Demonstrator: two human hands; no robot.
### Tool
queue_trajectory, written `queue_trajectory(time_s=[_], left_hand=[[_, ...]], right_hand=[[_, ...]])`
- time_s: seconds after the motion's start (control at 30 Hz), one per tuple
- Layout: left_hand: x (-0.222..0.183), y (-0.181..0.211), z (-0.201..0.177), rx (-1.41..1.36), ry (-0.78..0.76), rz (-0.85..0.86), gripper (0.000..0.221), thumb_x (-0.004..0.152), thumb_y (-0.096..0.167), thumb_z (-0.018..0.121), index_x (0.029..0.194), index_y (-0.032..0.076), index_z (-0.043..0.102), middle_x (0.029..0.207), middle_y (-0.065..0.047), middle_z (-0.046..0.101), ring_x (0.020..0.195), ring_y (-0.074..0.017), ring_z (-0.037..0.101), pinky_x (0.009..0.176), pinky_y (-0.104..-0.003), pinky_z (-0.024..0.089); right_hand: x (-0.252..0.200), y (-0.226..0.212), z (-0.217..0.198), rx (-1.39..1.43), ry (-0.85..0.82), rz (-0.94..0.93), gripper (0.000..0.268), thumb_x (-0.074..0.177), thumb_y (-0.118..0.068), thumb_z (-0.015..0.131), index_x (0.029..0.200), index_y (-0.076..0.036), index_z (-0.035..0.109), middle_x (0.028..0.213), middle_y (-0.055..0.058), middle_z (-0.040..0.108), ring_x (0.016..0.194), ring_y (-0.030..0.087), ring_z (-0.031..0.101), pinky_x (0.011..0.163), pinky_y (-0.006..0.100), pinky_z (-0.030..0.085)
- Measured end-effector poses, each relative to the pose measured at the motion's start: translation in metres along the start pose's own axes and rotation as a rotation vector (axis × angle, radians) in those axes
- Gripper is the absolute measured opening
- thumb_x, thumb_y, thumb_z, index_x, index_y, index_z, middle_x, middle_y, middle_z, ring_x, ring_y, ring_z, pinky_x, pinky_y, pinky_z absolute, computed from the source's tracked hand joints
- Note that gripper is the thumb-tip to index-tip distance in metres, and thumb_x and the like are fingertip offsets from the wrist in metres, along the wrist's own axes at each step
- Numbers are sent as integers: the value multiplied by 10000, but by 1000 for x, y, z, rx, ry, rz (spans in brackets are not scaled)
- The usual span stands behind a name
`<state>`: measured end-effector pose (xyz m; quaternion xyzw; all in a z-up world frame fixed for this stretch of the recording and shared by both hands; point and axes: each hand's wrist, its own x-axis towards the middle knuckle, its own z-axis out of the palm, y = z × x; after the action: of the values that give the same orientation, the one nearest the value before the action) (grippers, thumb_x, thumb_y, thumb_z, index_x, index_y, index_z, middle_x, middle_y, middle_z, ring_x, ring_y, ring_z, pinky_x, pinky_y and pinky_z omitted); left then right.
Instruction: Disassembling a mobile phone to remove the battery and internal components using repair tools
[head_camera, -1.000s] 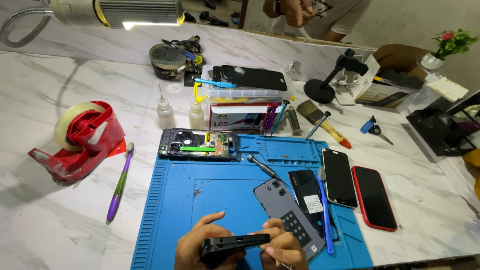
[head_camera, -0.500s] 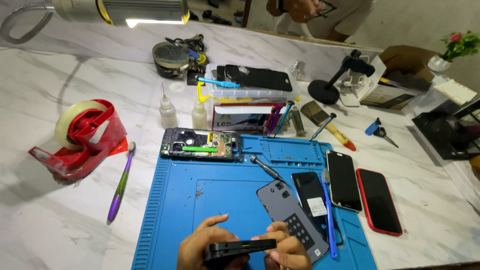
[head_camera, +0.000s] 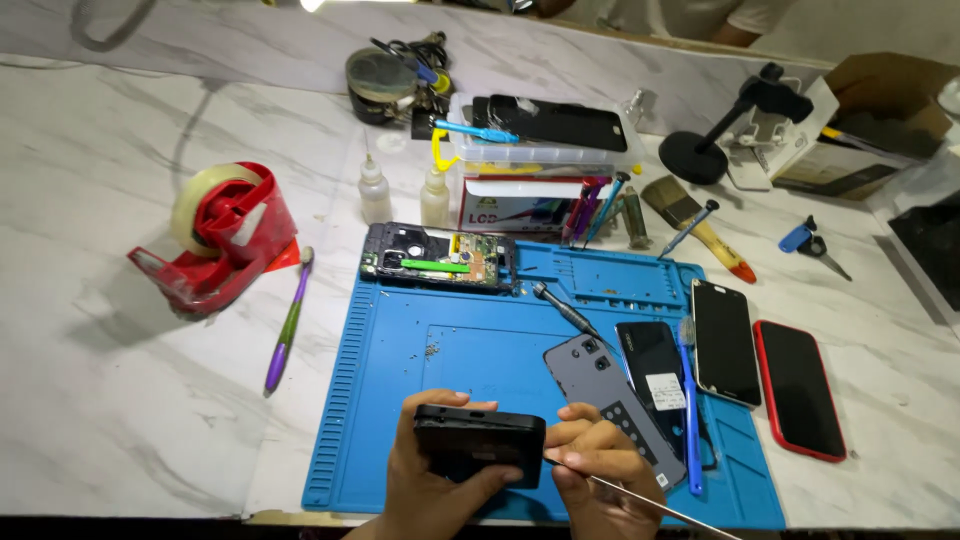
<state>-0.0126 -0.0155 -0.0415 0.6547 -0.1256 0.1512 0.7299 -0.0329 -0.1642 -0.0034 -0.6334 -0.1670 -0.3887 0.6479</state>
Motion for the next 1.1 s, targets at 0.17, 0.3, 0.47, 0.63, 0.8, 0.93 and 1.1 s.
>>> queue_trajectory(time_s=[0.17,0.3,0.47,0.63,0.8,0.93,1.1], left_hand=[[-2,-24,-1,-254,82,-180,590,659,140,960,1140,39,634,988,-126,771,876,-193,734,798,-311,620],[9,-9,-7,-296,204,-519,711,541,115,993,1168,73,662,989,-162,801,915,-277,783,846,-371,648],[9,-17,-10,-446,242,-430,688,579,109,973,1166,62,617,983,-178,754,905,-286,736,829,-388,617],[8,-31,-11,-414,221,-297,659,637,151,966,1186,76,609,1002,-139,734,921,-240,707,831,-345,585],[3,-38,-10,-459,128,-145,589,724,167,941,1176,90,572,988,-114,728,887,-204,707,811,-326,582],[5,-27,-9,-452,119,-124,560,739,204,930,1151,81,572,1001,-132,741,920,-223,723,819,-342,606],[6,-21,-9,-417,112,-148,556,732,247,931,1126,87,573,977,-120,723,900,-210,706,804,-327,603]], right_hand=[[23,-2,-1,24,-59,-27,38,899,-126,713,923,-127,683,877,80,702,850,210,709,860,338,562],[31,2,2,141,46,114,233,737,-37,822,910,-99,680,781,90,658,728,204,649,642,302,599],[39,-15,5,264,-119,192,93,876,8,704,965,-19,714,888,162,664,729,259,691,643,313,652],[55,-31,17,116,-219,181,127,874,-24,728,993,-65,712,842,148,752,814,246,729,750,315,592],[67,-41,24,-16,-358,52,113,859,-92,759,937,-165,723,909,18,785,1009,264,837,964,401,616],[64,-39,25,-45,-368,37,90,864,-105,747,942,-129,709,984,107,826,962,242,803,951,391,668],[61,-41,25,-38,-295,118,102,852,-43,740,935,-83,698,905,148,801,972,306,812,928,412,687]])
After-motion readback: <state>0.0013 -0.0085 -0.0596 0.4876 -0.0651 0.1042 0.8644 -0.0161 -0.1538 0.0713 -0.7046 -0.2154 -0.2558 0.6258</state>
